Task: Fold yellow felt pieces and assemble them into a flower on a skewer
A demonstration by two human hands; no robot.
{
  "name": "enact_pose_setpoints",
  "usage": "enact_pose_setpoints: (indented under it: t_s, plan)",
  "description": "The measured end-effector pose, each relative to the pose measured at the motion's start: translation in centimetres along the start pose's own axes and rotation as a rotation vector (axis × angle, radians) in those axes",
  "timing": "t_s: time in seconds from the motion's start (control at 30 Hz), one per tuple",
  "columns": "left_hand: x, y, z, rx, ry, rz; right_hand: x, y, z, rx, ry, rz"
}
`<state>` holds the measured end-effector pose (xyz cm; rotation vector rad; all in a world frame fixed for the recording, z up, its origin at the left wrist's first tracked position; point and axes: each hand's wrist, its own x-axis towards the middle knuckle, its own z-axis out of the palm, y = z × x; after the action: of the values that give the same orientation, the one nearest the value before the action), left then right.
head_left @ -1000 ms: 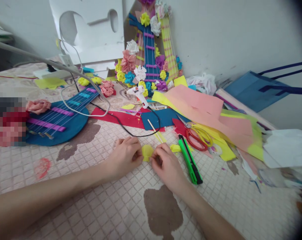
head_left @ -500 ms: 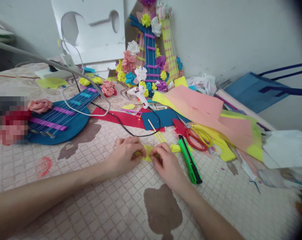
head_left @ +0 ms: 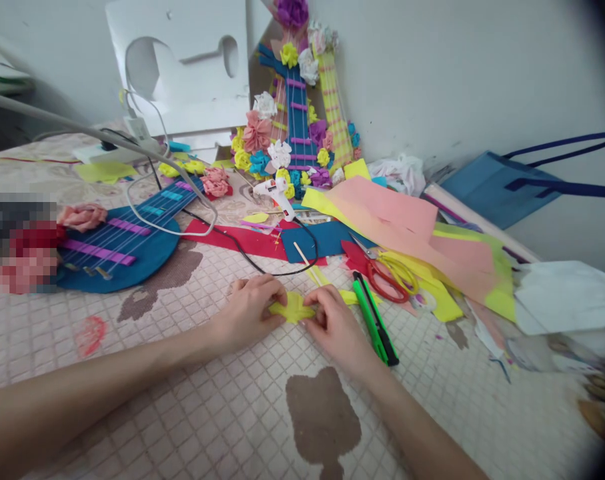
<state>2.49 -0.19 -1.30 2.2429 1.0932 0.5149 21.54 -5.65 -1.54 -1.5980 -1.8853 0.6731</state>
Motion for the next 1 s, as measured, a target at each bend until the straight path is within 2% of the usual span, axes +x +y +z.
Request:
enact_pose_setpoints:
  t_s: [0.1, 0.2, 0.37, 0.57, 0.7, 0.83, 0.93, 1.0]
  plan:
    - [0.0, -0.4, 0.0, -0.094, 0.064, -0.009, 0.1, 0.1, -0.5, 0.067, 0.035, 0.041]
    - [0.1, -0.7, 0.1, -0.126, 0.123, 0.009, 0.1, 0.1, -0.6, 0.0, 0.102, 0.031]
    - [0.1, -0.7, 0.1, 0.029, 0.08, 0.024, 0.2, 0.0, -0.2, -0.196, 0.122, -0.001]
    - [0.2, -0.4, 0.0, 0.02, 0.069, 0.02, 0.4, -0.2, -0.1, -0.189, 0.089, 0.043]
    - [0.1, -0.6, -0.2, -0.145, 0.077, -0.012, 0.5, -0.3, -0.4, -0.041, 0.085, 0.037]
    - [0.1, -0.7, -0.8, -0.279, 0.028, -0.072, 0.6, -0.7, -0.4, 0.268, 0.097, 0.115]
    - [0.1, -0.5, -1.5, -0.522, 0.035, -0.171, 0.6, -1.1, -0.1, 0.516, 0.132, 0.176]
    - [0.1, -0.2, -1.7, -0.729, 0.005, -0.258, 0.6, -1.5, 0.1, 0.655, 0.057, 0.217]
